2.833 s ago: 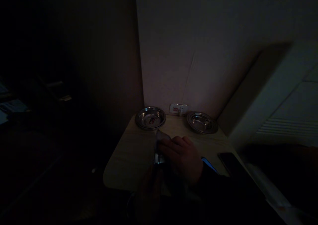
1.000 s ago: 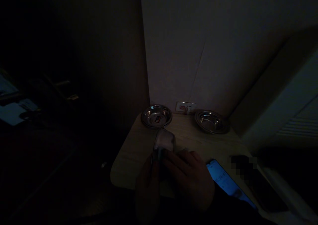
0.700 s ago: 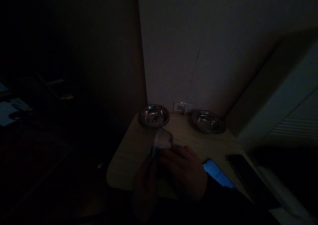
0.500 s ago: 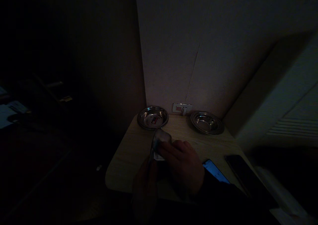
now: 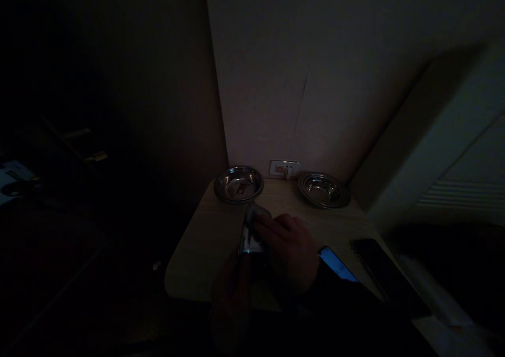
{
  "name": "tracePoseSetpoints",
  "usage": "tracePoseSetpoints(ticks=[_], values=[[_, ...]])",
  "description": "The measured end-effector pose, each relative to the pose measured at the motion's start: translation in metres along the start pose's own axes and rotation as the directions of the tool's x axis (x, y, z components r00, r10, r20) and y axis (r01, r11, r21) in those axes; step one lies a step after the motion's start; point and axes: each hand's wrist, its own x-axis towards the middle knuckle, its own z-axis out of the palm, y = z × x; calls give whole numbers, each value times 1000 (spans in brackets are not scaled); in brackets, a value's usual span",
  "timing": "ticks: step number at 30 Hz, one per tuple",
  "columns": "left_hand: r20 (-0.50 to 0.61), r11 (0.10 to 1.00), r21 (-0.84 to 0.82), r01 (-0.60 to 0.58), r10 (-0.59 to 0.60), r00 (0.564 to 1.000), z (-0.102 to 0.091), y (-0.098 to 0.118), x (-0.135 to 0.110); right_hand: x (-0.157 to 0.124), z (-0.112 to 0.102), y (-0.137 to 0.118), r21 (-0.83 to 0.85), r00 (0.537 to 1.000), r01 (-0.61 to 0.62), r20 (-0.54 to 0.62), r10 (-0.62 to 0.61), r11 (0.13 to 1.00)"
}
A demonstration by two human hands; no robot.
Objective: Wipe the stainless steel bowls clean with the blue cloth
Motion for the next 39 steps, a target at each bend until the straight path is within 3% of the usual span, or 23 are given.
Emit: tracePoseSetpoints(ticks=[4, 8, 13, 16, 20, 23, 29, 32, 36, 39], values=[[11, 999, 39, 4, -4, 1000, 1, -2, -3, -1, -2, 0, 42, 997, 82, -10, -81, 996], [8, 999, 53, 7, -7, 1000, 4, -1, -4, -1, -3, 2, 1, 999, 29, -26, -29, 1000], [-39, 997, 60, 51, -49, 998, 4, -5, -3, 4, 0, 1, 14, 998, 69, 0, -69, 998], [-39, 999, 24, 41, -40, 998, 4, -9, -2, 8, 2, 0, -16, 999, 43, 8, -43, 999], [-25, 1000, 4, 13, -13, 1000, 3, -14, 1, 10, 3, -2, 25, 994, 105, 18, -105, 994], [-17, 1000, 19, 16, -16, 1000, 2, -13, 2, 11, 3, -3, -17, 999, 37, 40, -37, 999], [26, 1000, 10, -14, 14, 1000, 3, -8, -2, 8, 3, -1, 4, 998, 47, 32, -47, 999], [-16, 999, 30, 24, -23, 1000, 4, -6, -4, 6, 2, 0, -33, 998, -27, 52, 28, 999], [-60, 1000, 22, 20, -19, 998, 3, -4, 0, 3, 2, -3, 12, 998, 46, 35, -46, 999], [-48, 999, 3, 38, -37, 998, 3, -4, 2, 4, 4, -4, -27, 998, -13, 57, 15, 1000]])
